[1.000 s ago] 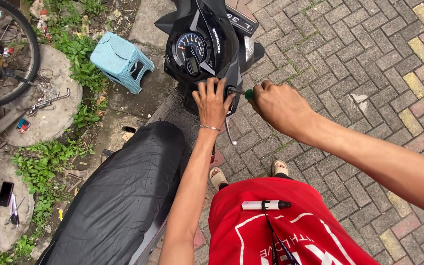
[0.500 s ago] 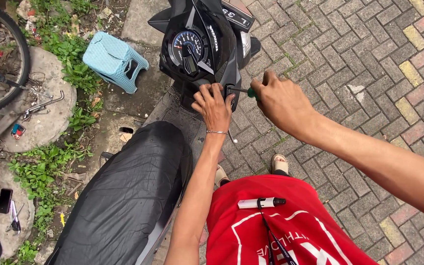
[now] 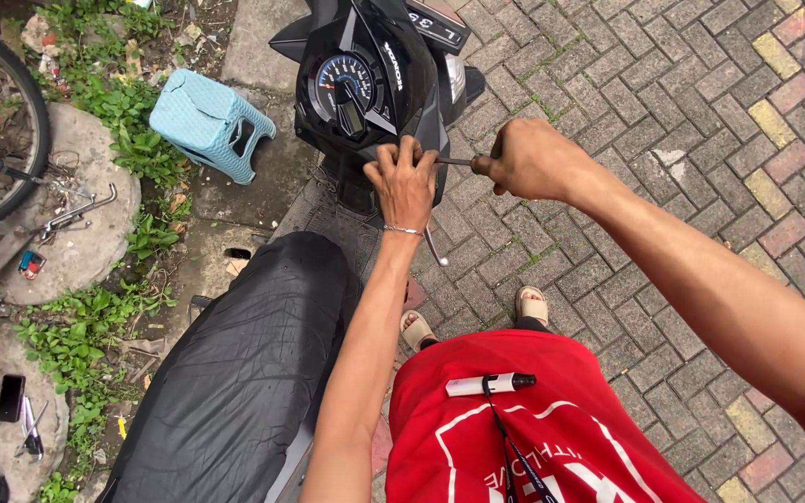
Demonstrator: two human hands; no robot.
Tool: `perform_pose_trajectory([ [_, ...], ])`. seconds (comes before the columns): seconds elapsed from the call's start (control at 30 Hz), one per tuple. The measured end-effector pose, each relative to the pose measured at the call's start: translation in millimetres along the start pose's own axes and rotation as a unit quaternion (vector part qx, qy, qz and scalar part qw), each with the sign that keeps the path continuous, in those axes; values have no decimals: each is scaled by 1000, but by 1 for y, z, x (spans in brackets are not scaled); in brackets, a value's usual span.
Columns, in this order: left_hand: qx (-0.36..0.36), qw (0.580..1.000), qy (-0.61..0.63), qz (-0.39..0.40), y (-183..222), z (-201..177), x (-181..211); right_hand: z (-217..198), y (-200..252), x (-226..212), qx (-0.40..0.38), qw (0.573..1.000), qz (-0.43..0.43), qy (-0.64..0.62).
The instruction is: Using a screwdriver to remove or tighten screws on the front panel of a motorcycle.
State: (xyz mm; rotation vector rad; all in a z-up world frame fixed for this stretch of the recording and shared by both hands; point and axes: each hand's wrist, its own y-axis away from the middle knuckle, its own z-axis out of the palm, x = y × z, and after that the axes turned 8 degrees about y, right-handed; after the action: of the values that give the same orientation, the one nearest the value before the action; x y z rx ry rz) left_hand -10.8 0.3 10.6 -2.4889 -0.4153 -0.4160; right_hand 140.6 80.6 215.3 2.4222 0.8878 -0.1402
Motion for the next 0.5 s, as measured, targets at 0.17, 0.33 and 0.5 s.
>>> perform_pose_trajectory([
  [0.17, -9, 997, -25, 66, -1, 9, -15, 3, 13, -3, 39, 999, -28, -21],
  [0.33, -10, 998, -15, 57, 1, 16, -20, 36, 17, 11, 111, 952, -99, 266],
  [0.5, 16, 1000, 4, 23, -1, 0, -11, 35, 12, 14, 105, 950, -111, 273],
])
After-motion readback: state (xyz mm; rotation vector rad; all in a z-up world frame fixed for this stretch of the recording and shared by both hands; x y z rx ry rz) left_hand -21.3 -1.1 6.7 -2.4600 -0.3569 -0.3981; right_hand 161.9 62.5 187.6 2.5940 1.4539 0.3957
